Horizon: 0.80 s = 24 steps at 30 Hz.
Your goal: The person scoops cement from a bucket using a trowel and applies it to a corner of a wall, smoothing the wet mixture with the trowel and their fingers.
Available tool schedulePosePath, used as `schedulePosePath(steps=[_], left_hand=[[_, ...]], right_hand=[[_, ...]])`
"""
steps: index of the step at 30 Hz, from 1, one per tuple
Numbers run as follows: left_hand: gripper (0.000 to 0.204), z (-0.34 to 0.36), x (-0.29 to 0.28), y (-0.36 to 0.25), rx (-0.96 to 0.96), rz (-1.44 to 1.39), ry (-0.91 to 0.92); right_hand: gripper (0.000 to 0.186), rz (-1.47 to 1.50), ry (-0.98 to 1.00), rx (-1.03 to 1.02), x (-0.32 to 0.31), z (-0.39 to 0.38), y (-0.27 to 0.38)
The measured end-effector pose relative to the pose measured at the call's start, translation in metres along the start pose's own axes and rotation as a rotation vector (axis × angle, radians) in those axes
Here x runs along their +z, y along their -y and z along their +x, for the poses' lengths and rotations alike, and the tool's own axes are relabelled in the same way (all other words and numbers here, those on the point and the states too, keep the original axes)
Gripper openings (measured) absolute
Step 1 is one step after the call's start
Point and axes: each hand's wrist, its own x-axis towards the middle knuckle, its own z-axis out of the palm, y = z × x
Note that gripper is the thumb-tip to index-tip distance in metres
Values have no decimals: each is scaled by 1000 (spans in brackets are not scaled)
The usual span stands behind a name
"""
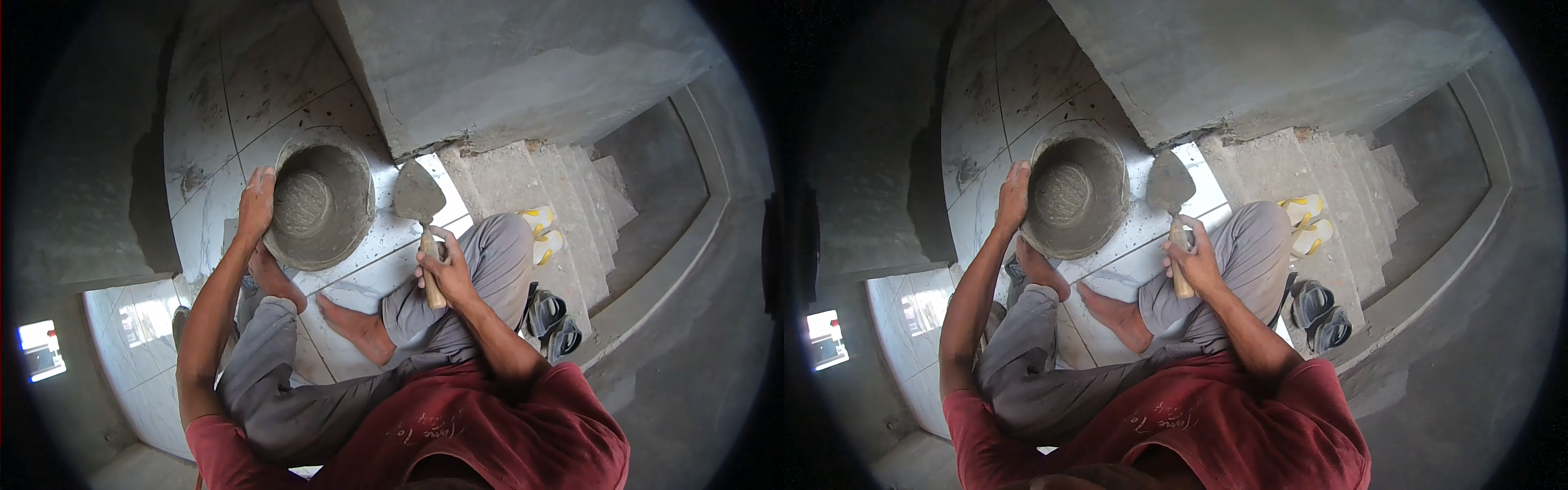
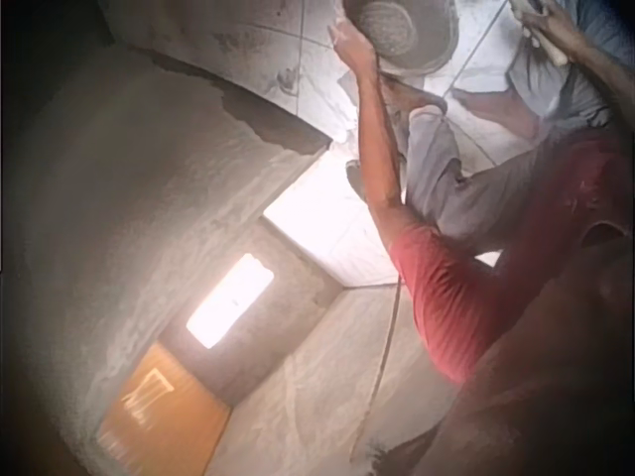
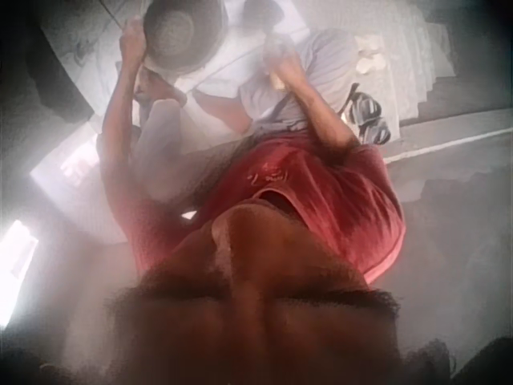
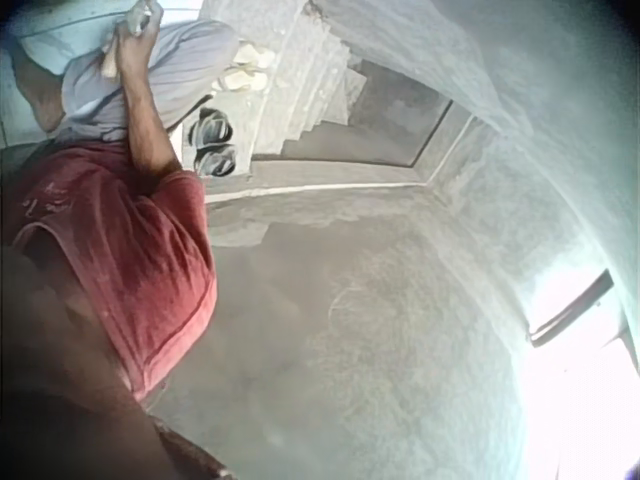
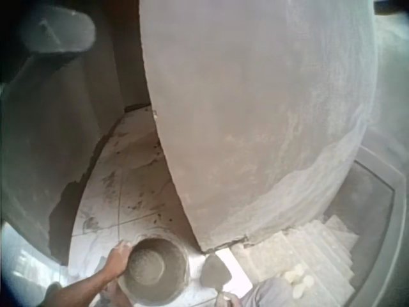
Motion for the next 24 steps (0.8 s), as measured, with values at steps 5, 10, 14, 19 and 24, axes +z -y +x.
schedulePosePath(steps=[5, 10, 14, 19, 24], left_hand=[[47, 0, 1, 1, 26, -21, 10], [44, 1, 1, 6, 38, 1, -3], [43, 2, 0, 11, 61, -19, -6], [42, 1, 1, 12, 57, -29, -17], [41, 1, 3, 14, 38, -5, -14]], right_hand=[[53, 43, -144, -3, 8, 28, -1], [47, 126, -164, 25, 18, 52, 7], [41, 252, -127, 40, 26, 73, 30], [16, 449, -31, 35, 25, 115, 104], [21, 474, 15, 46, 4, 122, 133]])
